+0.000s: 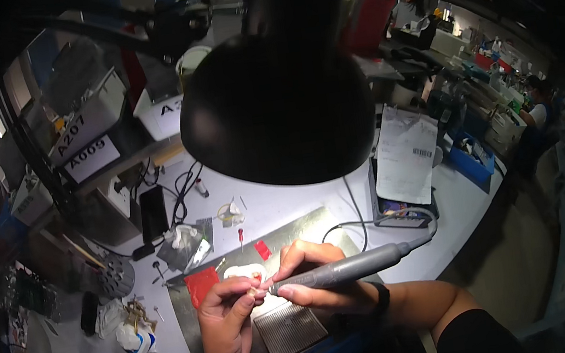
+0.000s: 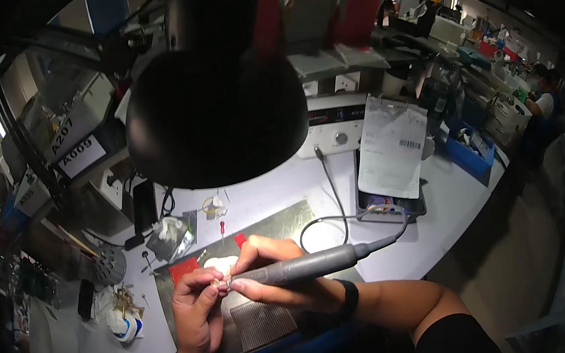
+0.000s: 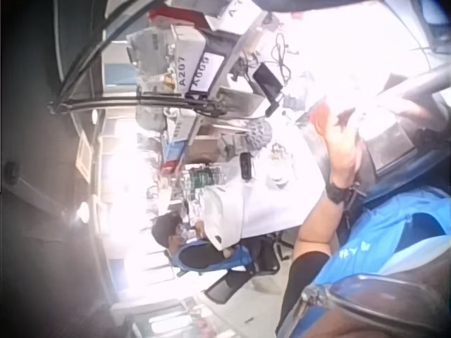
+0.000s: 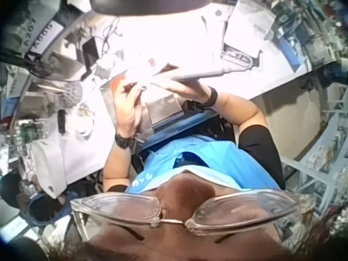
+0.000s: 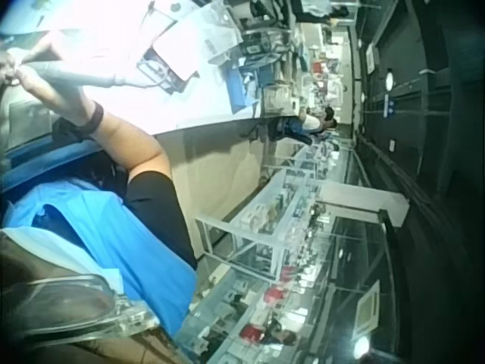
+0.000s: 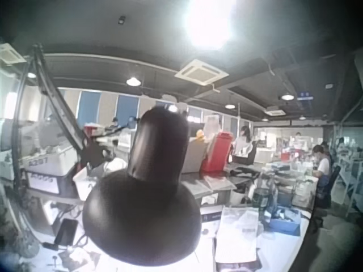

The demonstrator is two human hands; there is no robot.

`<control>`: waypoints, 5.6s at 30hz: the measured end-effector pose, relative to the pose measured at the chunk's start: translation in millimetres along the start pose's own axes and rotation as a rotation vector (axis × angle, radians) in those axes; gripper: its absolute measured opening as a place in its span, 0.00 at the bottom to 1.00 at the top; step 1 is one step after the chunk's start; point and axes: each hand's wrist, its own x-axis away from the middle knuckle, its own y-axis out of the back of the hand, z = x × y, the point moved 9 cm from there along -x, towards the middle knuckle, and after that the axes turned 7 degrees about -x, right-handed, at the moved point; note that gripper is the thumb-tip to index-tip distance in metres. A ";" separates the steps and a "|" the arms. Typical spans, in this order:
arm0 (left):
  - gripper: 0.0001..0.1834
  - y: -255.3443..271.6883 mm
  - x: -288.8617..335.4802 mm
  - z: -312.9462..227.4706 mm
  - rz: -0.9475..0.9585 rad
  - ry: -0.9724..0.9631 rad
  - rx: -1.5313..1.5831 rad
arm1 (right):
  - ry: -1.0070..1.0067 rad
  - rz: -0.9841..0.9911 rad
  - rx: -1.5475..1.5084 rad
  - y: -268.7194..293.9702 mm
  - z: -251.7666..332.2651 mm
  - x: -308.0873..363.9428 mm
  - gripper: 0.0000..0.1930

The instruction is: Refining and shaping a dental prosthetic mold using a rotary tool.

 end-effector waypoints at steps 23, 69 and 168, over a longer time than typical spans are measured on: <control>0.09 -1.7 -4.1 -0.9 0.084 -0.056 -0.068 | 0.202 -0.054 0.092 4.9 -2.1 -2.0 0.11; 0.12 -1.4 -0.7 -4.7 0.133 -0.151 -0.103 | 0.219 -0.032 0.138 4.1 -1.8 -3.4 0.10; 0.09 -1.3 0.9 0.1 0.057 -0.017 -0.059 | 0.188 -0.033 0.132 1.3 -3.4 -1.4 0.13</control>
